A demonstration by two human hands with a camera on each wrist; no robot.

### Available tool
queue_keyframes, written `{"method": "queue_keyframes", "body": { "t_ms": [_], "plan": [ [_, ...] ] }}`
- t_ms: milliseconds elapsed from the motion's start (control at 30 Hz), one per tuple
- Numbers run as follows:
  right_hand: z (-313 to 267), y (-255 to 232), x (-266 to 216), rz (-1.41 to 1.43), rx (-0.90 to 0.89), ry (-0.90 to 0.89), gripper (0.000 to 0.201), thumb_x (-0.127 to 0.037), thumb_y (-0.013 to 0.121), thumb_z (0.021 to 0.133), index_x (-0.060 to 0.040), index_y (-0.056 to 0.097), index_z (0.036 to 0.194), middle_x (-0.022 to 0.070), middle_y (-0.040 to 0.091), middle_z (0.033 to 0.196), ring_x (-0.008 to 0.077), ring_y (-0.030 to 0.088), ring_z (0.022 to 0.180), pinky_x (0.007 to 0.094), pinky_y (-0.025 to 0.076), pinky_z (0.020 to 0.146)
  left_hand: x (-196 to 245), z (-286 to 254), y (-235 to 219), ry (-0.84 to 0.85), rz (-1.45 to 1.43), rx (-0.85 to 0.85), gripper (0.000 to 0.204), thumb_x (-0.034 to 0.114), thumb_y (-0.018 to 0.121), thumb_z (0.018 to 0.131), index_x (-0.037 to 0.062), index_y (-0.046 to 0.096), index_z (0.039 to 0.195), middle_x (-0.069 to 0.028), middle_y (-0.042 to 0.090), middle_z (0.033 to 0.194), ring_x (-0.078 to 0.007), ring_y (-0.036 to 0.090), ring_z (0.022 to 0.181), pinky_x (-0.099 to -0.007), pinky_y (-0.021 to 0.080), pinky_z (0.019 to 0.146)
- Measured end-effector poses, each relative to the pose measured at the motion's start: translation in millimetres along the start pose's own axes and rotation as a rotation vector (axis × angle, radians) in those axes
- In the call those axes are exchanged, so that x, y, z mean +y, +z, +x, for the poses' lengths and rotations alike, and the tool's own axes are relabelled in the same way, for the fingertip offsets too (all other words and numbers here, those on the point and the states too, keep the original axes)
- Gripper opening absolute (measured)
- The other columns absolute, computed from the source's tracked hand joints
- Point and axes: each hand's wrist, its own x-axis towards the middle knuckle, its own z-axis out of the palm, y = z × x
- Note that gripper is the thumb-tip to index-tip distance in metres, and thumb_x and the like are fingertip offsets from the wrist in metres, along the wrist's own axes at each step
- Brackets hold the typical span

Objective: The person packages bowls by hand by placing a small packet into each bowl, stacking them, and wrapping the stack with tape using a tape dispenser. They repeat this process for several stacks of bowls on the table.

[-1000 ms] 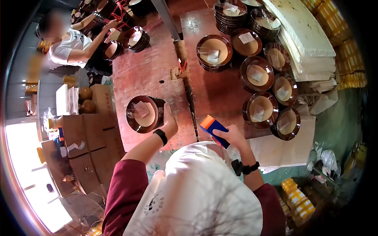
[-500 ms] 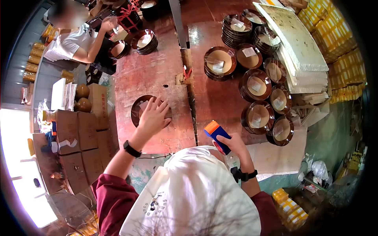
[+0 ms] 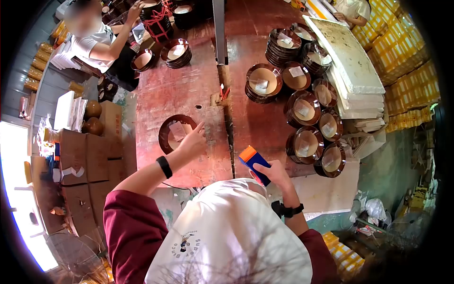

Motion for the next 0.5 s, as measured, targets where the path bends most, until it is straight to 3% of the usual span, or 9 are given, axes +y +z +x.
{"method": "queue_keyframes", "body": {
  "t_ms": [133, 300, 367, 500],
  "plan": [
    [4, -4, 9, 0.011, 0.004, -0.033, 0.043, -0.041, 0.075, 0.092, 0.0004, 0.073, 0.081, 0.0035, 0.068, 0.071, 0.0105, 0.062, 0.059, 0.0256, 0.047, 0.053, 45, 9, -5, -0.038, 0.263, -0.299, 0.037, 0.029, 0.051, 0.097, 0.0097, 0.075, 0.118, -0.0064, 0.068, 0.131, -0.0288, 0.046, 0.14, -0.055, 0.008, 0.127],
    [4, -11, 12, -0.037, 0.035, -0.07, 0.047, -0.045, 0.075, 0.091, 0.0, 0.073, 0.077, 0.0037, 0.067, 0.068, 0.0106, 0.062, 0.059, 0.0269, 0.048, 0.054, 61, 9, -12, -0.009, 0.401, -0.484, 0.057, 0.031, 0.041, 0.102, 0.0044, 0.046, 0.153, -0.0128, 0.035, 0.164, -0.0352, 0.025, 0.154, -0.0557, 0.004, 0.127],
    [7, -11, 12, -0.067, 0.064, -0.083, 0.05, -0.047, 0.075, 0.091, 0.0002, 0.072, 0.076, 0.0038, 0.067, 0.066, 0.0109, 0.062, 0.059, 0.0274, 0.048, 0.054, 79, 21, 18, -0.06, 0.394, -0.538, 0.059, 0.03, 0.041, 0.102, 0.0021, 0.042, 0.154, -0.0152, 0.031, 0.166, -0.0382, 0.024, 0.154, -0.0558, 0.005, 0.127],
    [23, -13, 21, -0.055, 0.021, -0.038, 0.052, -0.049, 0.076, 0.089, 0.0012, 0.072, 0.075, 0.004, 0.067, 0.066, 0.011, 0.062, 0.059, 0.0277, 0.047, 0.055, 92, 41, 8, -0.083, 0.28, -0.71, 0.062, 0.028, 0.04, 0.102, -0.0021, 0.036, 0.156, -0.0179, 0.025, 0.167, -0.0401, 0.019, 0.155, -0.0551, 0.006, 0.127]
  ]
}}
